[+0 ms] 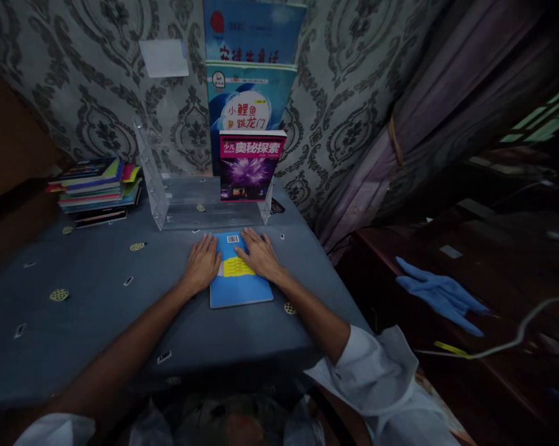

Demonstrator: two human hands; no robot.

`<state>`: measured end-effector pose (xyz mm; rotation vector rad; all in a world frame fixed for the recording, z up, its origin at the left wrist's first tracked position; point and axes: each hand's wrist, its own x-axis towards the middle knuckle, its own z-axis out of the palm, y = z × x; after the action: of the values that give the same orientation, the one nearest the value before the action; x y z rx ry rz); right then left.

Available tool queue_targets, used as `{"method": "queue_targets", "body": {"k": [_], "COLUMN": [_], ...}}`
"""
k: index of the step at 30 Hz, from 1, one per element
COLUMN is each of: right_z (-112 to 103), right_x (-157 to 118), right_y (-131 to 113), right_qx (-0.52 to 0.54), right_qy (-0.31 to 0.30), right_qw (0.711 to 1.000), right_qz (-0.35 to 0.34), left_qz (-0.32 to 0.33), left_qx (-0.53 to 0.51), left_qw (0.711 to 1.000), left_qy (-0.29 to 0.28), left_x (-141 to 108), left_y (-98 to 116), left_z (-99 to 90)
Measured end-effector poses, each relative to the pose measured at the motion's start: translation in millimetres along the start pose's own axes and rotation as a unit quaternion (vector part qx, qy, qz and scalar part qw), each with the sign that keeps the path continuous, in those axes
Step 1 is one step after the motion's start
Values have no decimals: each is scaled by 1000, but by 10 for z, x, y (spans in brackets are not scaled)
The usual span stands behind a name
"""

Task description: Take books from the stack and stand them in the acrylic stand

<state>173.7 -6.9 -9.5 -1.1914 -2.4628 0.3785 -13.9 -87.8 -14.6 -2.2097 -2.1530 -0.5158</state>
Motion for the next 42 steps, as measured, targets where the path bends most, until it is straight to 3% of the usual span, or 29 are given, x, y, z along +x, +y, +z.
{"method": "queue_targets", "body": {"k": [10, 16, 21, 35, 42], "right_z": [-11, -8, 58, 50, 74], "right_x": [134, 225, 321, 343, 381], "right_y": [330, 415, 489, 490, 507], "right_qx": [202, 315, 397, 481, 462], "right_qy": [66, 109, 127, 122, 123], "right_qw": [977, 943, 907, 866, 874], "right_qz": [4, 13, 51, 66, 82], "left_qz": [6, 37, 63, 167, 182], "left_qx": [-11, -1, 9, -9, -24], "left_qw": [1000, 999, 998, 983, 980], "left_qy": [6, 16, -20, -79, -75], "left_x": [18, 80, 209, 638, 667], "left_y": [-43, -65, -54, 339, 388], "left_z": [-29, -38, -3, 57, 47]}}
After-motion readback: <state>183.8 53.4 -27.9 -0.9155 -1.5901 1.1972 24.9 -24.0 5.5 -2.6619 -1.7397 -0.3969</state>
